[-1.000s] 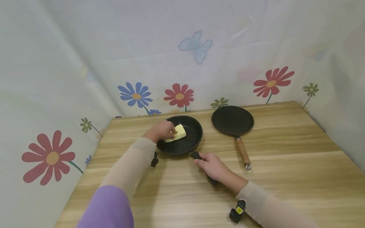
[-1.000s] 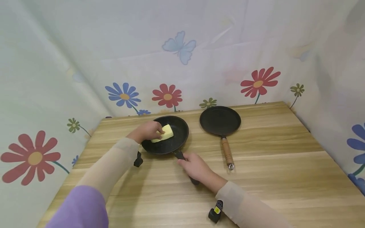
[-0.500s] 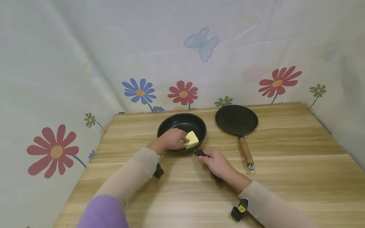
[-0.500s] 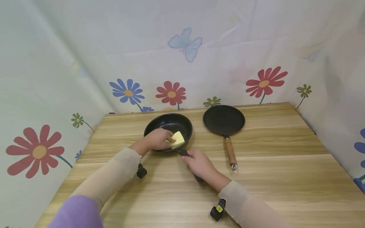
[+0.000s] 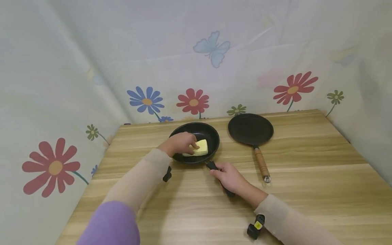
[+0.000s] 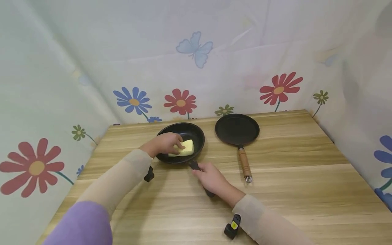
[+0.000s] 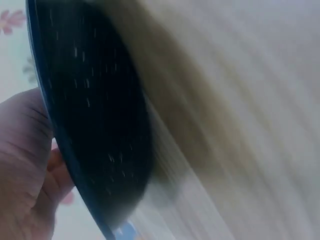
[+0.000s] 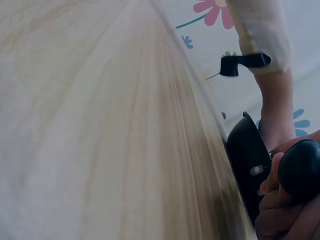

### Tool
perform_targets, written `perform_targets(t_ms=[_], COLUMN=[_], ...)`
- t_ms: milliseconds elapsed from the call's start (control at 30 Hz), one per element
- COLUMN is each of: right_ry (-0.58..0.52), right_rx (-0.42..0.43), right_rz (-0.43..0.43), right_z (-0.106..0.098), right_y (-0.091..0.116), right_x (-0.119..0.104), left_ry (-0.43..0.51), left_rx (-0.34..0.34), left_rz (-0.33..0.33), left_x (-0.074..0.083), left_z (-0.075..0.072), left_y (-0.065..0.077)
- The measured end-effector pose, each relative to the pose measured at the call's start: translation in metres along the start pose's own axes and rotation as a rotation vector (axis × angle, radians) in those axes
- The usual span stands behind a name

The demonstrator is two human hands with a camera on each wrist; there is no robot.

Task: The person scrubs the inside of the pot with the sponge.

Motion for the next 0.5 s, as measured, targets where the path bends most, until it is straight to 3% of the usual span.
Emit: perform_targets(t_ms=[133, 233, 400, 500], right_ry=[-0.006, 0.007, 0.026, 0.034], right_rx=[-0.029, -0.037, -0.011, 0.003], right_rz=[-0.004, -0.004, 0.028, 0.041], right_z=[0.003, 0.003, -0.004, -0.006], right_y=[0.004, 0.004, 0.004, 0.003], right_x=[-0.001, -0.001, 0.001, 0.001], left_ry=[0.002, 0.052, 0.104, 0.092], left_rx=[0.051, 0.065, 0.079, 0.075], left_rz=[-0.114, -0.174, -0.211, -0.171], left_x=[-0.026, -0.036, -0.026, -0.013], left_z=[0.004, 0.007, 0.007, 0.008], left_y=[-0.009, -0.013, -0.015, -0.011])
Point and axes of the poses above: each hand's wrist, its own y-axis away from the middle knuckle, its own z-axis out of the palm, x = y × z, the point moved 5 cm from there along -y, towards the middle knuckle, and after that the axes turned 12 degrees about -z, right-handed, at the moved point
